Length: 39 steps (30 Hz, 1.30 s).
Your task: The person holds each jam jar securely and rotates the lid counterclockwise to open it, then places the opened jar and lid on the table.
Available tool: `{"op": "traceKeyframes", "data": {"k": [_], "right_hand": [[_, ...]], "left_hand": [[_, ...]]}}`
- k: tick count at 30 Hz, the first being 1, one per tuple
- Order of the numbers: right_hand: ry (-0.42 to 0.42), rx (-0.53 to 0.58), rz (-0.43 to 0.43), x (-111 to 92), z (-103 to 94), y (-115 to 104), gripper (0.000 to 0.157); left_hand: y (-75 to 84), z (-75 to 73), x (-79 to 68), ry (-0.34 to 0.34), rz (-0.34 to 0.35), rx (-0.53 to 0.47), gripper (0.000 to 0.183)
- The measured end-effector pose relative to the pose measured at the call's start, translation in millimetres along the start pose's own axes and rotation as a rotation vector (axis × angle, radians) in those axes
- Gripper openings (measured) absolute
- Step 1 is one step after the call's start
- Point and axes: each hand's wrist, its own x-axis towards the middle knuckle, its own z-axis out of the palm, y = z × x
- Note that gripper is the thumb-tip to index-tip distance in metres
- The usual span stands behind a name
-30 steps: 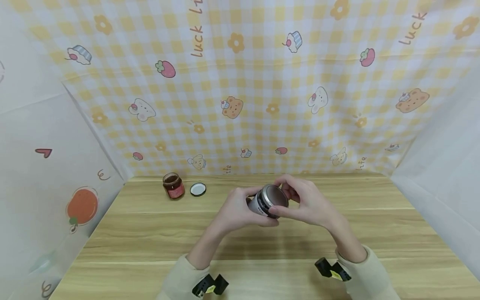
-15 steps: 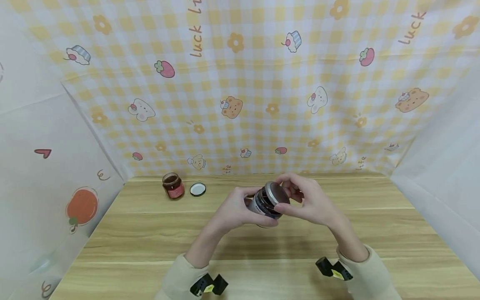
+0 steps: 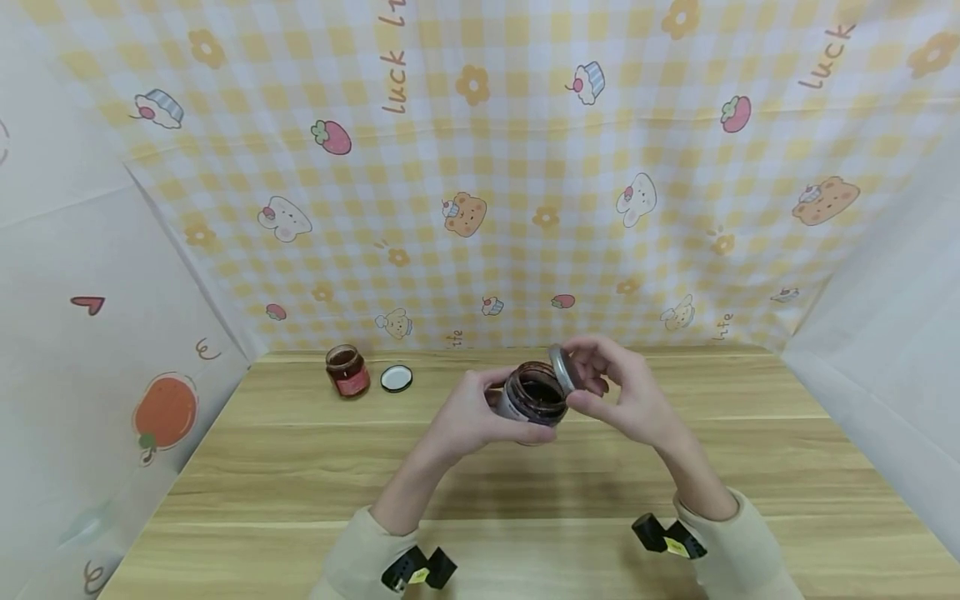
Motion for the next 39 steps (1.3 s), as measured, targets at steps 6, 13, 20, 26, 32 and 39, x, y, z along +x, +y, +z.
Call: {"op": "traceKeyframes", "data": {"k": [6,13,20,26,32,39], "right_hand": [[0.049,0.109,-0.056,1,-1.2,4,0.045],[0.063,0.174,-0.058,1,-1.0,5,0.044],[0.062,0.212,-0.020,1,-0.8,7,0.046],[0.049,0.219,0.013,0,0.3,8,0.046],[0.054,0.232,-0.030,1,1.7,11,0.044],[0.049,0.196,0.029,0,0.4,14,0.047]], "left_hand": [[0.8,-0.8,-0.6,0.057,0.038,-0.010,0.052],[1.3,-2.4,-0.3,0.113,0.029,0.015,0.051],[1.6,-4.6,-0.7,0.156,0.008,-0.022,0.055],[1.6,-5.4,-0.7,0.225,0.017,-0.032,0.055],[-0.1,-7.4,0.3,0.296,0.053,0.001,0.051],[-4.2,-12.4,2.2,0.346,0.064,0.016,0.053]]}}
